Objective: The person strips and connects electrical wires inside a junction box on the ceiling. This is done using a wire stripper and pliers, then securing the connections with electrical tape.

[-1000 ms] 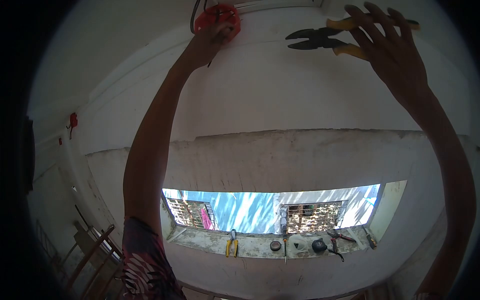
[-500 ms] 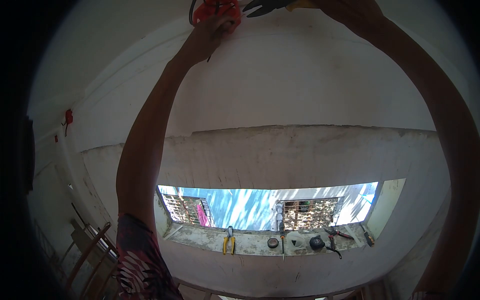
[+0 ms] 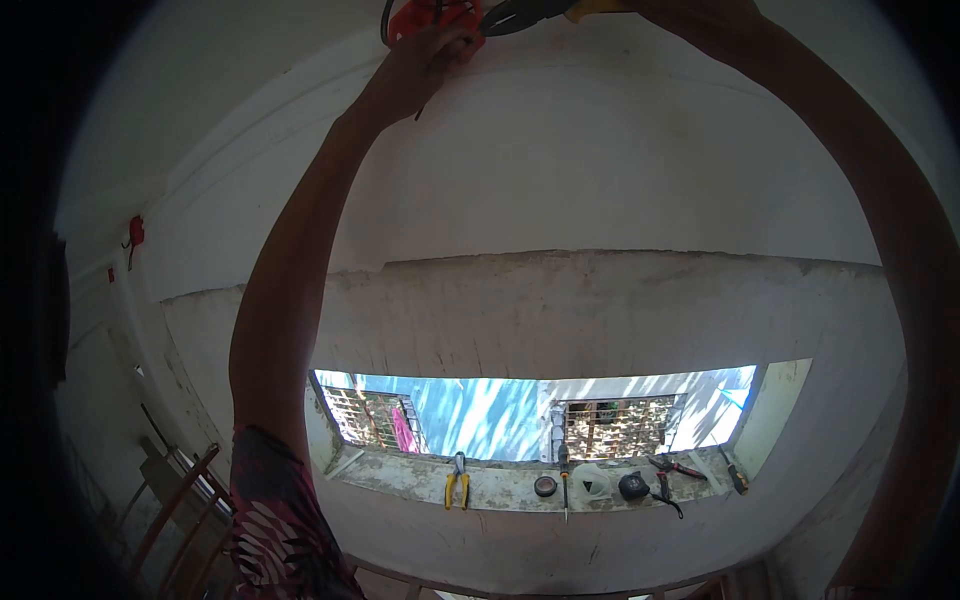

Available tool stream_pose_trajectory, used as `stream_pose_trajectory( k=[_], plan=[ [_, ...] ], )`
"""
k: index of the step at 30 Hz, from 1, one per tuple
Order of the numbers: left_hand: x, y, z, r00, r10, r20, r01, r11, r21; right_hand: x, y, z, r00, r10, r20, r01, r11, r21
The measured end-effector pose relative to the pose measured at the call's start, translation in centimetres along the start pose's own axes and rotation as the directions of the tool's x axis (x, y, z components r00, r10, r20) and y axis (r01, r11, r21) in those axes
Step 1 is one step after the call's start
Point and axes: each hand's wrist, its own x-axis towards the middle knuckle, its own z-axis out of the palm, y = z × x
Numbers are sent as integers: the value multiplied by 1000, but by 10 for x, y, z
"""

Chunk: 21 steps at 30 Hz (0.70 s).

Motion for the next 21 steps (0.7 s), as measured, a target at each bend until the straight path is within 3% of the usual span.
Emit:
stream_pose_trajectory(
  k=[2,6,8,9,11,13,14,15,17,18,19,20,21],
  plan=[
    [0,5,-3,998,51,-32,-52,999,-10,0,7,-7,979,-83,188,71,995,67],
    [2,21,-16,992,16,125,-9,998,-55,6,14,-11,928,-122,351,82,989,126],
    [2,23,-18,986,1,168,3,1000,-22,10,17,-12,803,-195,563,53,965,259],
    [1,24,-21,985,22,171,-27,999,31,9,15,-13,804,-195,562,51,964,262],
    [1,22,-20,983,38,182,-54,995,85,5,8,-19,734,-135,665,-163,917,365],
    [7,8,-10,967,254,33,-256,958,128,-2,-2,-25,642,-98,761,-374,826,422],
    [2,3,-4,967,253,35,-256,958,128,-6,-7,-29,587,-90,805,-475,766,432],
    [-3,-1,-1,975,222,-6,-218,962,164,-9,-18,-34,553,-52,832,-629,628,458],
    [-5,-5,5,980,194,-47,-182,963,198,-12,-36,-53,447,-196,873,-843,234,484],
    [-5,-6,7,976,215,-41,-197,944,265,-10,-46,-68,345,-319,883,-939,-129,320],
    [-4,-7,8,972,234,-36,-210,920,330,-8,-57,-80,285,-461,840,-895,-441,62],
    [-4,-8,8,972,233,-34,-209,922,327,-13,-74,-86,470,-565,678,-597,-769,-227],
    [-5,-9,6,950,307,-50,-277,907,318,-18,-97,-90,678,-514,525,-185,-811,-556]
  ],
)
